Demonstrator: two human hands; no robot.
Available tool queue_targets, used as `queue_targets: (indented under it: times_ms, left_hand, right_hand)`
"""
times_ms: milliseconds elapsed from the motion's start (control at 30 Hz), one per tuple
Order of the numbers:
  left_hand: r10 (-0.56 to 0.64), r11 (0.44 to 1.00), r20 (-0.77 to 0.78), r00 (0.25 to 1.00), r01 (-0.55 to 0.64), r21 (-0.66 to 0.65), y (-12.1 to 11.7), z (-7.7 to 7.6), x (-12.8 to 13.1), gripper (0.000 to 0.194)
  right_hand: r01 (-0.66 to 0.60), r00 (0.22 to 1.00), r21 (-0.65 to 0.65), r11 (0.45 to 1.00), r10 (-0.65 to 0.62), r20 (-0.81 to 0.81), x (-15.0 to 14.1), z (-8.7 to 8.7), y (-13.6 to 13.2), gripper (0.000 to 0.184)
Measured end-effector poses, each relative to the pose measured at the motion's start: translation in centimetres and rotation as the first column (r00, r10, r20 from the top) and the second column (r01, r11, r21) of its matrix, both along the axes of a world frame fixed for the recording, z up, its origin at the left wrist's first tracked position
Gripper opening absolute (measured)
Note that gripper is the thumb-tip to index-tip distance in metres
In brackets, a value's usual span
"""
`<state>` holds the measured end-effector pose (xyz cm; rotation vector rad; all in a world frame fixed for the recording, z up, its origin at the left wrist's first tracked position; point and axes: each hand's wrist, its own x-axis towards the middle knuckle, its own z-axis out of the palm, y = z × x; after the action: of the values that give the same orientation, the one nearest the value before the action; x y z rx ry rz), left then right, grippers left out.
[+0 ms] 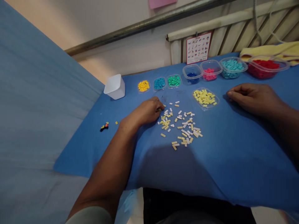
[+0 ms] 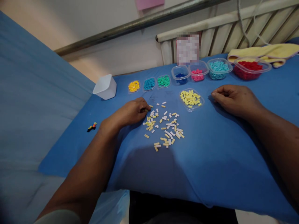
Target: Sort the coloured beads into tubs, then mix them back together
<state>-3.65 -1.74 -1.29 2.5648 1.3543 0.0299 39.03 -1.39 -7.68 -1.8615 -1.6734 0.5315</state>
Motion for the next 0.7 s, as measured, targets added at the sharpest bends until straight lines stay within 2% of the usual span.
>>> queue_targets:
  times_ms: [300, 467, 567, 700]
  left_hand:
    - [0.008, 0.999, -0.081, 0.997, -0.004, 0.053, 0.5, -0.3, 0.6, 0.036]
    - [0.062, 0.997, 0.012, 0.998, -0.062, 0.047, 0.0, 0.5, 1.5, 0.028]
    - [0.029, 0.999, 0.107, 0.994, -0.030, 0.012, -0.3, 1.3, 3.3, 0.026]
    - [-0.066, 0.997, 0.127, 0.990, 0.069, -0.016, 0.1, 1.9, 7.5, 0.024]
  right_hand:
    - [-0.013, 0.999, 0.015, 1.000, 0.013, -0.035, 0.0, -0.2, 0.2, 0.035]
    - [-0.054, 0.998, 0.033, 0.998, 0.055, -0.044, 0.1, -0.2, 0.3, 0.031]
    - [-0.076, 0.996, 0.036, 0.996, 0.077, -0.051, -0.1, 0.0, 0.3, 0.027]
    - [-0.097, 0.993, 0.046, 0.994, 0.100, -0.069, 0.0, 0.0, 0.5, 0.024]
